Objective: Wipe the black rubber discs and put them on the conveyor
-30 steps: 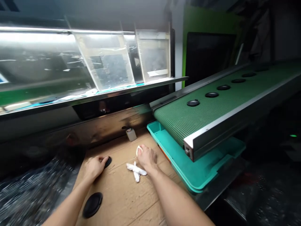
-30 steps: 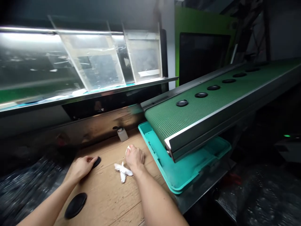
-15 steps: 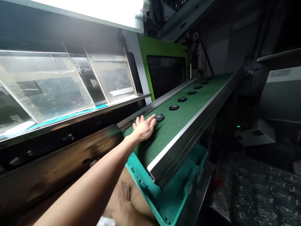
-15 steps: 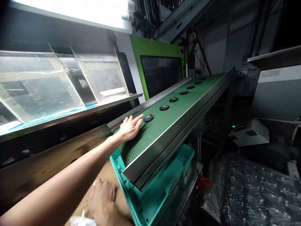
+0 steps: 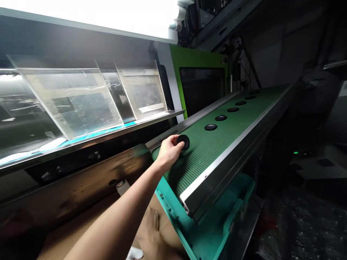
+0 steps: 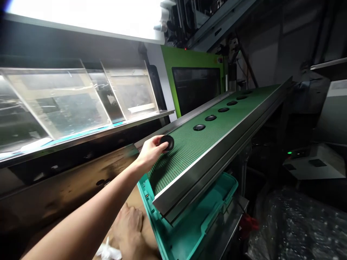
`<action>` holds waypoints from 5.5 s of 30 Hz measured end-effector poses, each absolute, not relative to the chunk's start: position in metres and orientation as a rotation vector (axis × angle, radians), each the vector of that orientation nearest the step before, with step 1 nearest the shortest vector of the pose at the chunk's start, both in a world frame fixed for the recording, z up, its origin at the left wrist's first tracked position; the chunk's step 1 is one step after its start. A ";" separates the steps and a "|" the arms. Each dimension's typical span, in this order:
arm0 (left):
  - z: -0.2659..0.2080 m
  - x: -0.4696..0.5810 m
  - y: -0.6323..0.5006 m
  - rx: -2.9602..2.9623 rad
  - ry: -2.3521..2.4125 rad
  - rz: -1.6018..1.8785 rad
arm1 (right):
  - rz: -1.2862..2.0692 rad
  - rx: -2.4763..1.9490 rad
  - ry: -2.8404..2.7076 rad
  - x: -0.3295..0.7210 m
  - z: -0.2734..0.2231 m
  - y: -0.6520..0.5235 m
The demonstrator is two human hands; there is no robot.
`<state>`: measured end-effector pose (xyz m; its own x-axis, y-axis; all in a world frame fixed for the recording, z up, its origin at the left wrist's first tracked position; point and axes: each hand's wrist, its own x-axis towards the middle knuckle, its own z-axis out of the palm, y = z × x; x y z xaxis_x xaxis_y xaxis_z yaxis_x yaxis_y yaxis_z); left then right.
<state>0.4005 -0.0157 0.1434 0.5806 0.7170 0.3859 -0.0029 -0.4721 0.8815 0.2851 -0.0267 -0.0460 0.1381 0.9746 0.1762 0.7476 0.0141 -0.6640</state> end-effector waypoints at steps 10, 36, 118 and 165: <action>0.024 0.124 -0.104 0.933 0.967 1.097 | 0.317 -1.915 -1.413 0.267 -0.051 -0.043; -0.047 0.044 -0.088 0.401 0.463 1.219 | 0.354 -1.488 -1.874 0.158 -0.043 -0.094; -0.033 0.039 -0.090 0.154 0.457 1.162 | 0.018 -1.838 -1.462 0.230 -0.036 -0.062; -0.025 0.036 -0.094 0.164 0.450 1.106 | 0.244 -1.622 -1.446 0.231 -0.044 -0.063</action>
